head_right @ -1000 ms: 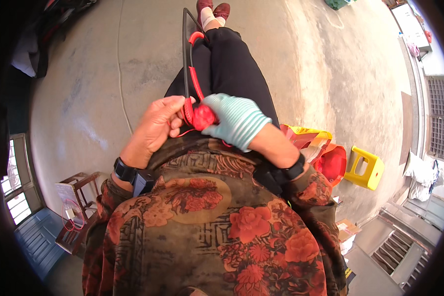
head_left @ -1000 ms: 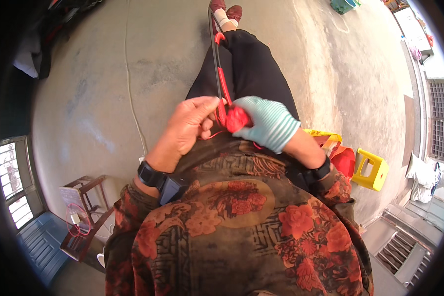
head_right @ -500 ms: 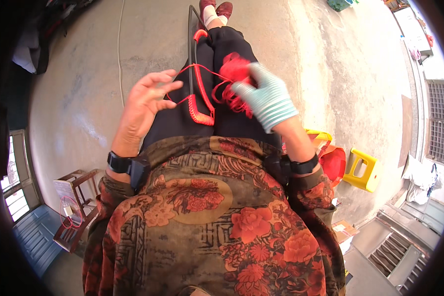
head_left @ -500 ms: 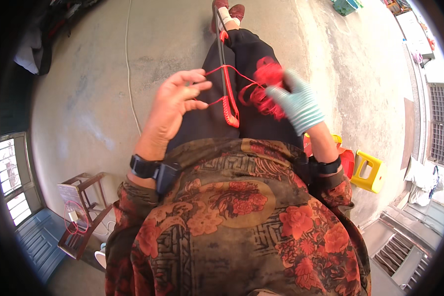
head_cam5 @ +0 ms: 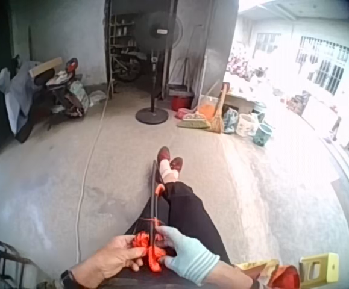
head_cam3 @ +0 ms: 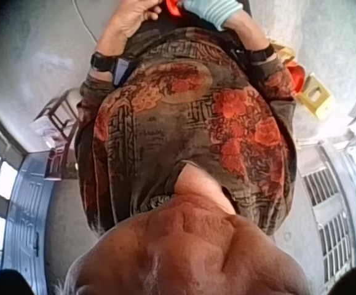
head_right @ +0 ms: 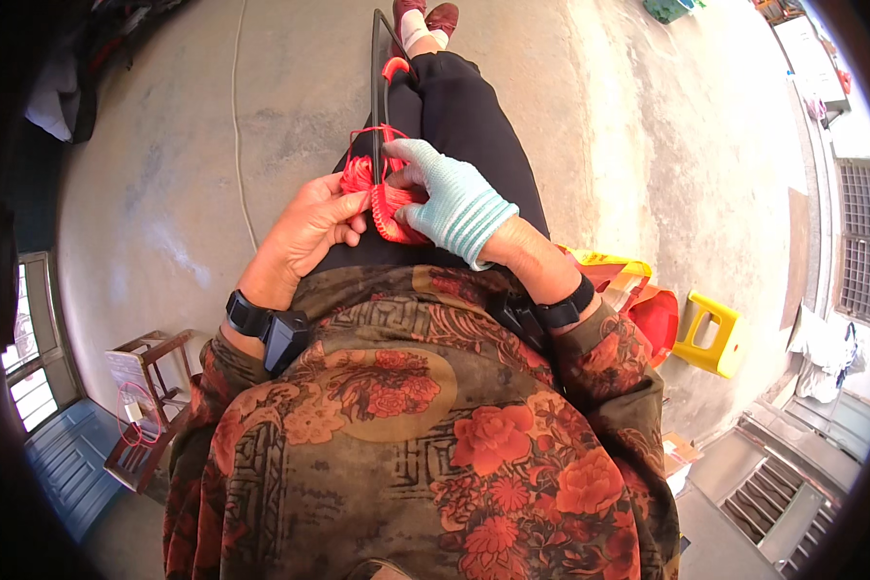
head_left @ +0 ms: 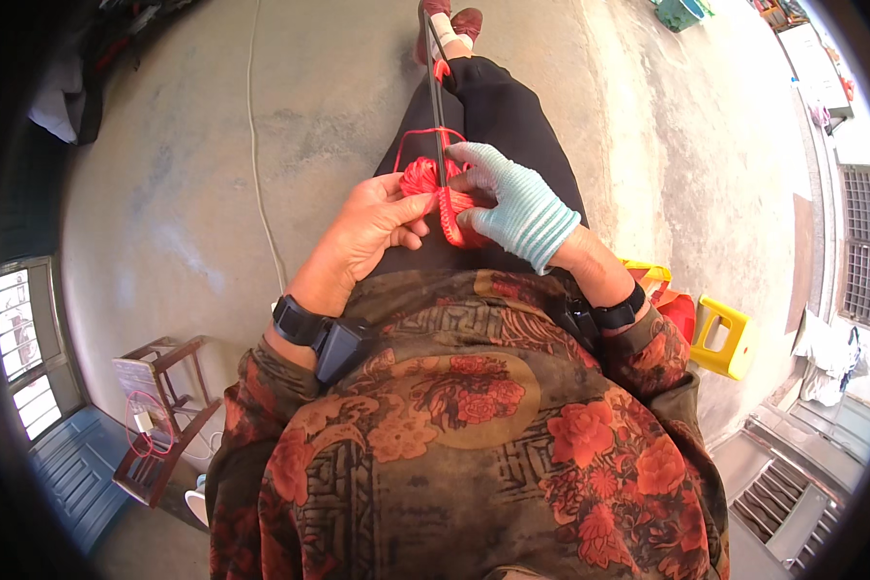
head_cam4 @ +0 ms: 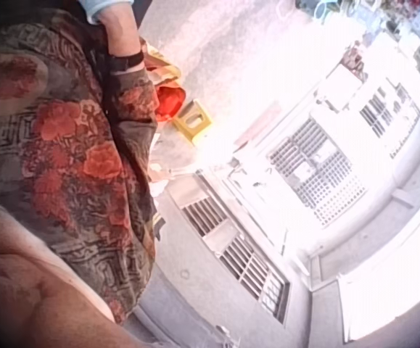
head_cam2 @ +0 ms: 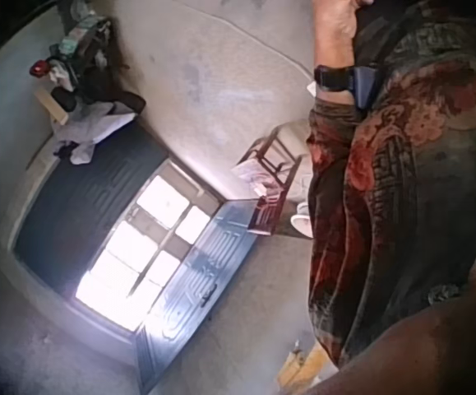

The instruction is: Wrapping a red decorative cord around a black strap or handle to create a grip.

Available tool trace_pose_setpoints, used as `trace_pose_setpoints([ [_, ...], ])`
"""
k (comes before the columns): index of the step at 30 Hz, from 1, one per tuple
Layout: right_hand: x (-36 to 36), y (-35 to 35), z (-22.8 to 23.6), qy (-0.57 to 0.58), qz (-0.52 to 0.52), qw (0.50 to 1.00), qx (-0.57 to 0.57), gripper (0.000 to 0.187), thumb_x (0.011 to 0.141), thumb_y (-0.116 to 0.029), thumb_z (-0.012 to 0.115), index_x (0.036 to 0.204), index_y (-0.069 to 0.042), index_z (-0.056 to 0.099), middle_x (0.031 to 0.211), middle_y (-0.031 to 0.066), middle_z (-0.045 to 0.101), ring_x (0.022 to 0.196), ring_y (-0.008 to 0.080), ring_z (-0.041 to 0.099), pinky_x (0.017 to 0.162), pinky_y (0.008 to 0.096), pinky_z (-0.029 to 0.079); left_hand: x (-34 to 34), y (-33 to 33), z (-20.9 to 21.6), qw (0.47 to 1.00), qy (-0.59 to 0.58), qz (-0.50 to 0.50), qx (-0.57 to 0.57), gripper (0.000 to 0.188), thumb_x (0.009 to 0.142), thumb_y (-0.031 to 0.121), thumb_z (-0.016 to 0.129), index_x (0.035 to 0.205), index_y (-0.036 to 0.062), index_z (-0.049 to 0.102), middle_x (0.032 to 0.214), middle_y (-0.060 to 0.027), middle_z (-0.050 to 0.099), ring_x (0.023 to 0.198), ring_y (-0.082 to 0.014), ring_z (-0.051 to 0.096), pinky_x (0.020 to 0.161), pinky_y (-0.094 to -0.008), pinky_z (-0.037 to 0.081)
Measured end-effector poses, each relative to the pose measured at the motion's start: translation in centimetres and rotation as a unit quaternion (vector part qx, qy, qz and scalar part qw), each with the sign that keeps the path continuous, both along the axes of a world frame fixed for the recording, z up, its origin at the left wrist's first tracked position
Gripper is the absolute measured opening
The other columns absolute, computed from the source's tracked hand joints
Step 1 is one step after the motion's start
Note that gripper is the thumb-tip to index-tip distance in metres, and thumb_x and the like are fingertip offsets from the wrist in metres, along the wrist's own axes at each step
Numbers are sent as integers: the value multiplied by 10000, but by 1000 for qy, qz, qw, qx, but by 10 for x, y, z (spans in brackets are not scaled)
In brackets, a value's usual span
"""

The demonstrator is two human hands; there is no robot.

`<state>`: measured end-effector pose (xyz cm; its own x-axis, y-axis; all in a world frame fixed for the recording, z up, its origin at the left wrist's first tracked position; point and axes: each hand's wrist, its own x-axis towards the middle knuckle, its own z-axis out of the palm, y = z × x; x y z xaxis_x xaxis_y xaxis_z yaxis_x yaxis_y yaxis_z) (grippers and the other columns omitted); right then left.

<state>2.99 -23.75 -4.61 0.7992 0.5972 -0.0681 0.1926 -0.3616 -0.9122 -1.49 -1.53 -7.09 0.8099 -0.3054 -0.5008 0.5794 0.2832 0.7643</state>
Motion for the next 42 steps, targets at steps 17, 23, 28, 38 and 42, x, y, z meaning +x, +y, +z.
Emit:
trace_pose_setpoints([
  [17, 34, 46, 63, -461, 62, 876, -132, 497, 714, -353, 831, 1084, -62, 672, 1120, 159, 635, 1148, 371, 576, 973, 409, 477, -23, 95, 167, 834, -273, 144, -457, 348, 870, -1, 628, 1201, 16, 522, 1070, -20, 603, 1006, -169, 604, 1097, -446, 418],
  [23, 33, 6, 71, 226, 23, 908, 351, 262, 991, -252, 576, 1030, 4, 616, 865, 115, 648, 813, 239, 659, 779, 333, 520, -30, 116, 196, 882, -281, 361, -116, 290, 992, 177, 591, 1212, -11, 573, 987, -52, 604, 968, -159, 591, 1066, -438, 380],
  [28, 1, -31, 93, 261, 28, 899, 352, 329, 1001, -304, 553, 1034, 8, 649, 763, 87, 672, 730, 182, 691, 663, 279, 533, -1, 72, 97, 957, -203, 151, 143, 434, 977, 311, 640, 1257, -13, 569, 940, -72, 653, 818, -149, 645, 759, -321, 539],
  [38, -57, -61, 135, 261, 46, 918, 294, 288, 990, -230, 582, 944, 37, 678, 771, 89, 690, 516, 102, 546, 515, 232, 440, 1, -25, 37, 912, -214, -21, 349, 497, 816, 142, 796, 1243, 12, 577, 936, 0, 637, 821, -70, 586, 779, -256, 505],
  [42, -18, -60, 108, 188, -96, 911, 355, 282, 962, -231, 623, 995, 43, 675, 854, 119, 714, 609, 144, 597, 575, 284, 488, 1, -3, 40, 955, -189, 58, 221, 447, 858, 110, 761, 1250, 11, 570, 1009, -46, 670, 865, -99, 636, 790, -251, 525],
])
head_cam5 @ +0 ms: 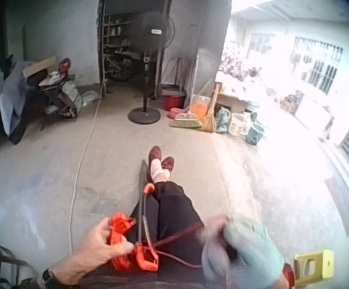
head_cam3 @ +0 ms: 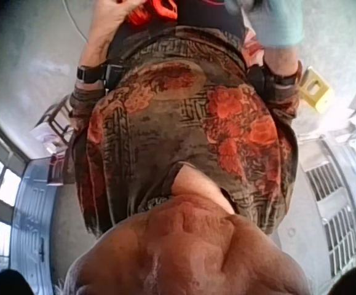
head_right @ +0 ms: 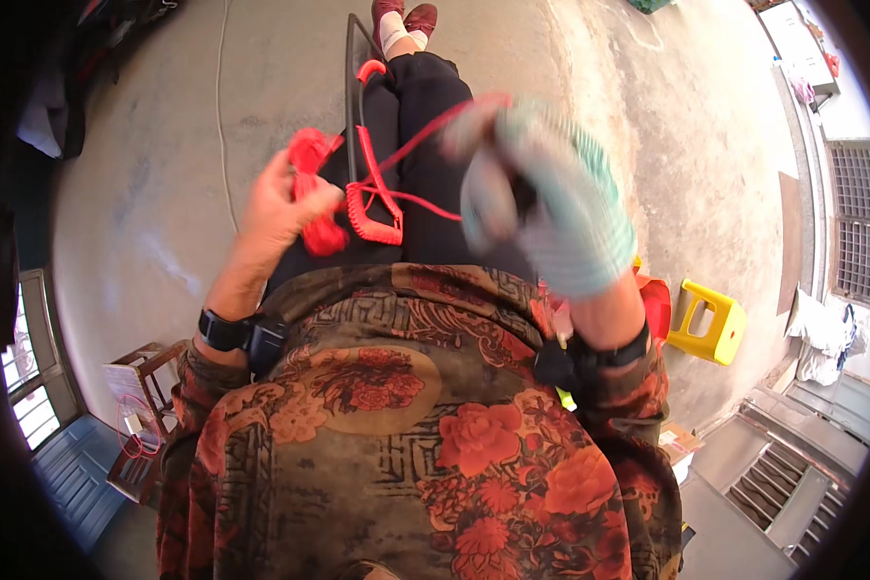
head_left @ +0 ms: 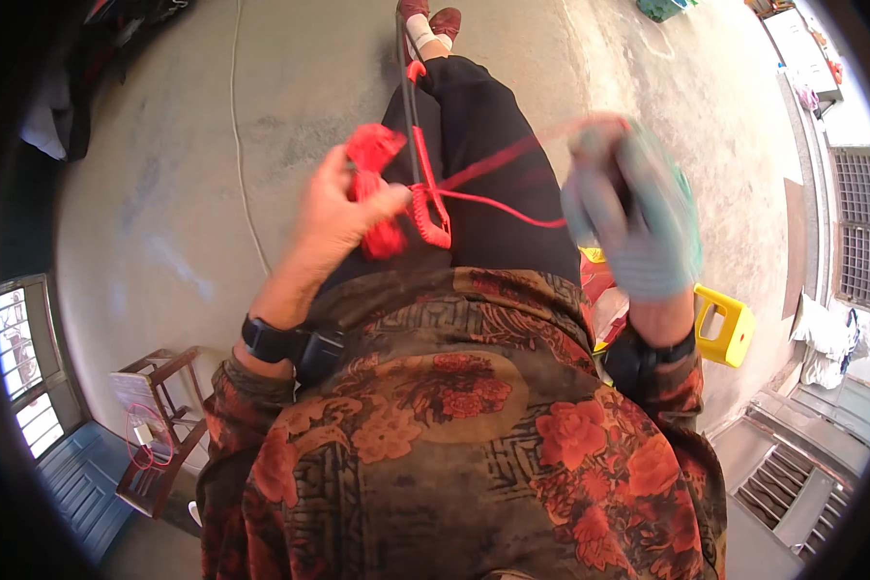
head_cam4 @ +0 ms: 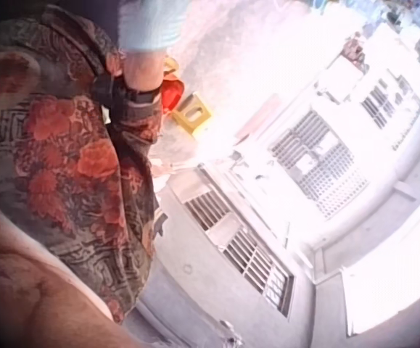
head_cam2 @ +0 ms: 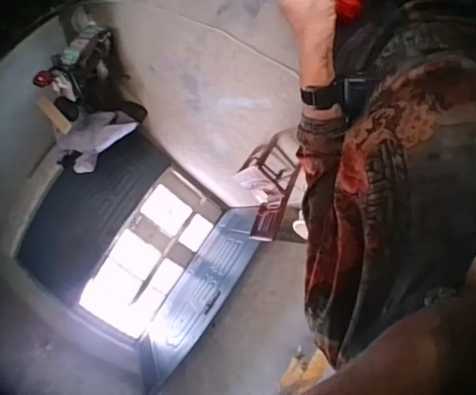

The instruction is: Wrapping a red decorative cord around a black strap or handle to create a grip.

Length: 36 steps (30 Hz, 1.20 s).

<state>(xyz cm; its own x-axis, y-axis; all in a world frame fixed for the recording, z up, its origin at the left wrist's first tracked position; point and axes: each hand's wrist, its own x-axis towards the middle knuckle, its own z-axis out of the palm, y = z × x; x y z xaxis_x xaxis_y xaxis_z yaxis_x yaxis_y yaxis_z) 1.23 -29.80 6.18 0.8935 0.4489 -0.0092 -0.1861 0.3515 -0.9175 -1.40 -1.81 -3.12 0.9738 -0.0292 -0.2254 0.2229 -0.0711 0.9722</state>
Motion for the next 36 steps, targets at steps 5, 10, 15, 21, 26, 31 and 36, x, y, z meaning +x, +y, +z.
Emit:
trace_pose_setpoints([
  [5, 44, 9, -74, -230, -120, 808, -529, 226, 913, -216, 693, 1085, -71, 706, 967, 155, 729, 883, 286, 711, 796, 356, 554, 2, 40, 10, 988, -98, 117, -16, 300, 909, 74, 681, 1188, 2, 597, 1009, -73, 676, 901, -157, 668, 788, -303, 548],
  [10, 28, 43, -100, -251, 20, 856, -452, 301, 882, -218, 708, 1151, -90, 665, 916, 167, 715, 863, 341, 697, 764, 390, 555, 1, 26, 6, 841, -279, -77, 458, 203, 805, 41, 677, 1007, 59, 666, 940, -146, 661, 867, -334, 651, 759, -399, 524],
  [15, 27, 60, -94, -335, 137, 748, -556, 524, 845, -327, 741, 1280, -85, 578, 967, 207, 698, 884, 390, 678, 759, 441, 544, 8, -12, -6, 942, -178, -110, 264, 223, 794, 38, 732, 990, 30, 626, 908, -165, 674, 800, -285, 686, 730, -354, 528],
  [21, 30, 51, -91, -46, 140, 916, -373, 403, 879, -275, 766, 1167, -17, 652, 903, 119, 721, 746, 215, 684, 719, 339, 544, 11, -16, -18, 993, -60, -49, 88, 194, 831, -1, 726, 984, -8, 607, 912, -64, 708, 874, -142, 688, 788, -288, 552],
  [26, 34, 43, -99, 33, 44, 956, -288, 313, 874, -237, 778, 1070, -5, 700, 835, 26, 700, 681, 96, 633, 647, 242, 518, 12, -20, -21, 996, -83, 17, -27, 268, 842, 5, 719, 1086, -13, 611, 954, -72, 711, 893, -155, 680, 784, -291, 561],
  [31, 49, 10, -88, 144, -126, 980, 59, 446, 887, -260, 736, 1259, -56, 597, 1091, 114, 684, 1054, 221, 660, 947, 375, 519, 7, 9, 14, 989, -1, -12, -148, 389, 944, 106, 672, 1299, 0, 554, 1084, -141, 692, 933, -180, 680, 747, -275, 567],
  [36, 20, -4, -34, 82, 2, 942, 326, 460, 970, -407, 606, 1221, -37, 499, 1155, 125, 636, 1200, 294, 573, 1101, 524, 384, 3, -19, 38, 864, 110, -169, -462, 600, 1008, 405, 553, 1434, 1, 428, 1247, -240, 616, 1137, -277, 633, 810, -301, 586],
])
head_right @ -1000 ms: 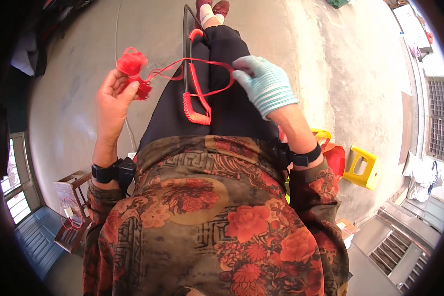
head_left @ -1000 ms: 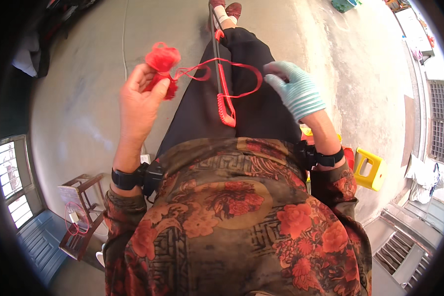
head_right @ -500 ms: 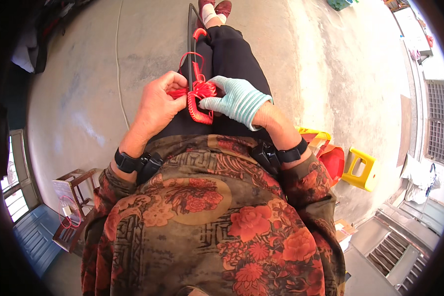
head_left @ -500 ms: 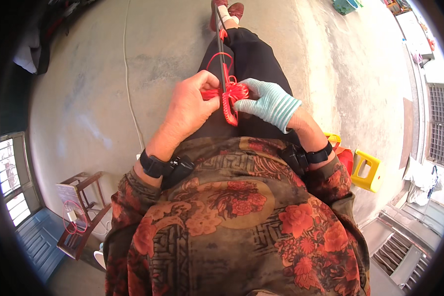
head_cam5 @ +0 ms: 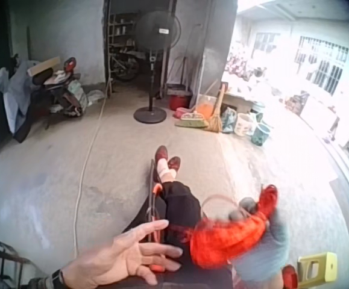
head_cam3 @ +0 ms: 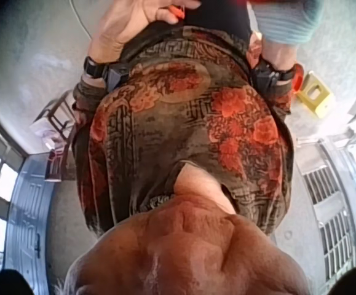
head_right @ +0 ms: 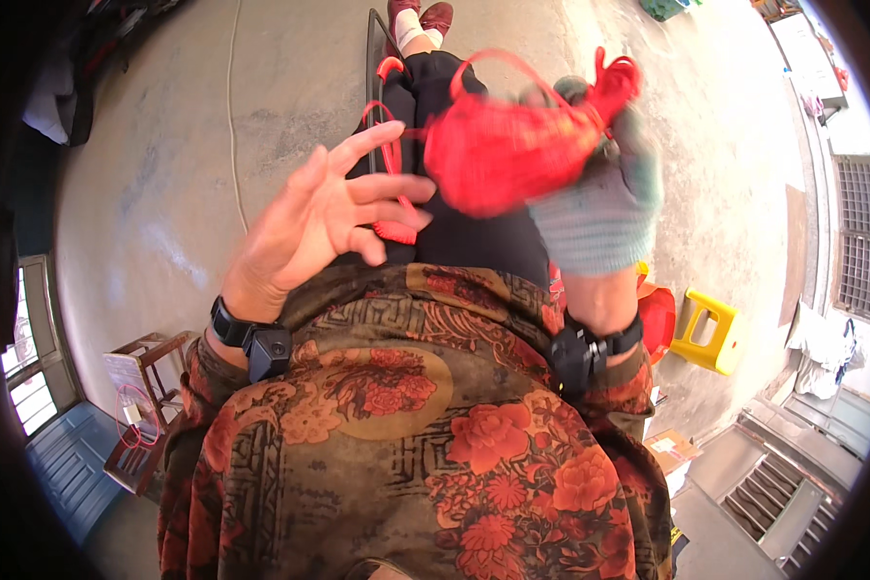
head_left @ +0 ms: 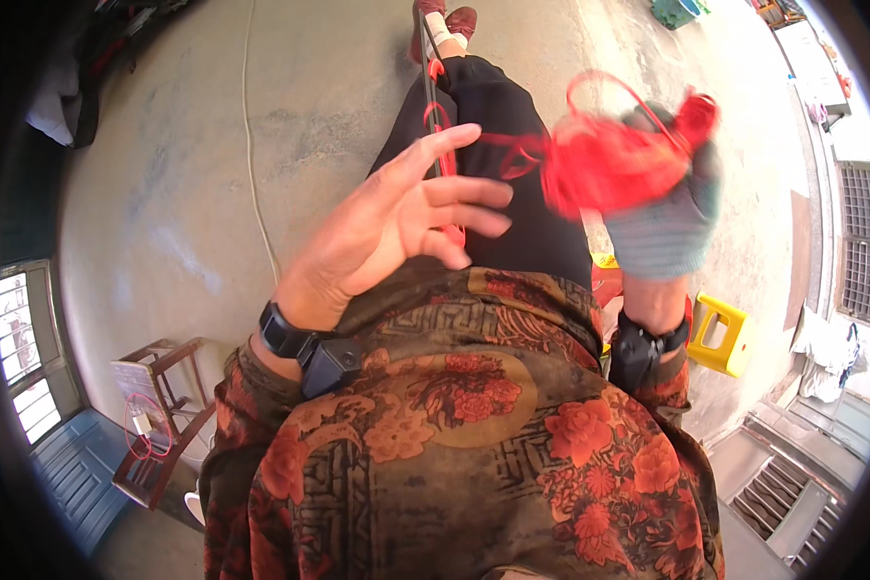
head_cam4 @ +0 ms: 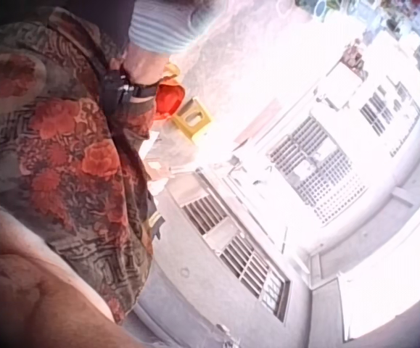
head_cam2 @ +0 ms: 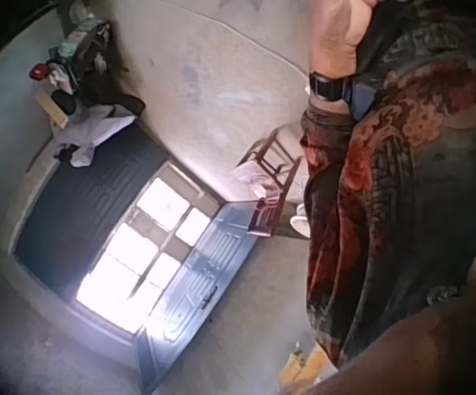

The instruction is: Wrapping a red decorative cord around a black strap or handle to create a grip.

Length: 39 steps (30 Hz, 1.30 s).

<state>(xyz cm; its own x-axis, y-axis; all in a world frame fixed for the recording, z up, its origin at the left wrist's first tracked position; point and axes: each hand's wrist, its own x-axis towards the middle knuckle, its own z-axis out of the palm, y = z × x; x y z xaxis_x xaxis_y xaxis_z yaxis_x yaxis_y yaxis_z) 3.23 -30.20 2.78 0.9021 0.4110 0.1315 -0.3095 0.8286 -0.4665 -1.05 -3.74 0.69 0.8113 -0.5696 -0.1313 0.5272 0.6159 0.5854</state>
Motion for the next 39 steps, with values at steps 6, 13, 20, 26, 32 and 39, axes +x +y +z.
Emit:
trace_pose_setpoints([
  [6, -31, 4, 11, -29, 51, 998, -31, 391, 1034, -433, 521, 1155, -61, 525, 856, -6, 593, 626, 142, 533, 873, 388, 501, 3, 26, 2, 958, 119, 184, -185, 584, 1018, 440, 504, 1411, 11, 443, 1219, -124, 580, 1172, -242, 546, 735, -317, 545],
  [13, -13, 44, -58, 12, 207, 828, -521, 307, 908, -267, 736, 1095, -40, 647, 797, 30, 662, 680, 123, 629, 684, 266, 518, -71, 97, -19, 977, 101, 182, 39, 394, 1016, 313, 552, 1241, -10, 563, 755, -19, 479, 688, -125, 502, 480, -236, 379],
  [20, -8, 55, -71, 48, 277, 825, -490, 244, 958, -291, 687, 964, -49, 655, 762, 33, 654, 581, 114, 571, 581, 262, 493, -120, 125, -20, 974, 67, -8, 216, 166, 1007, 99, 540, 1023, -42, 625, 507, 19, 405, 407, -60, 332, 387, -218, 290],
  [26, 2, 32, -46, -13, 62, 822, -566, 375, 961, -268, 654, 1234, -14, 614, 1001, 85, 719, 609, 98, 582, 584, 247, 499, -73, 97, -15, 990, -122, 70, -29, 233, 1033, 187, 515, 1030, -19, 624, 913, -184, 681, 626, -175, 649, 500, -245, 476],
  [32, 3, 27, -47, -83, 36, 742, -665, 442, 839, -141, 762, 1239, -41, 603, 1090, 87, 696, 952, 174, 670, 881, 317, 534, -6, 35, -29, 965, -90, 163, 184, 424, 1029, 257, 511, 1360, -8, 505, 1362, -146, 558, 1132, -239, 633, 762, -314, 571],
  [39, 6, 55, -57, -358, 61, 478, -800, 335, 749, -299, 808, 962, -56, 716, 927, 172, 655, 876, 344, 656, 764, 398, 528, -7, 15, -57, 930, -33, 3, 367, 370, 989, 177, 605, 1308, -1, 547, 1100, -68, 689, 899, -130, 677, 729, -266, 573],
])
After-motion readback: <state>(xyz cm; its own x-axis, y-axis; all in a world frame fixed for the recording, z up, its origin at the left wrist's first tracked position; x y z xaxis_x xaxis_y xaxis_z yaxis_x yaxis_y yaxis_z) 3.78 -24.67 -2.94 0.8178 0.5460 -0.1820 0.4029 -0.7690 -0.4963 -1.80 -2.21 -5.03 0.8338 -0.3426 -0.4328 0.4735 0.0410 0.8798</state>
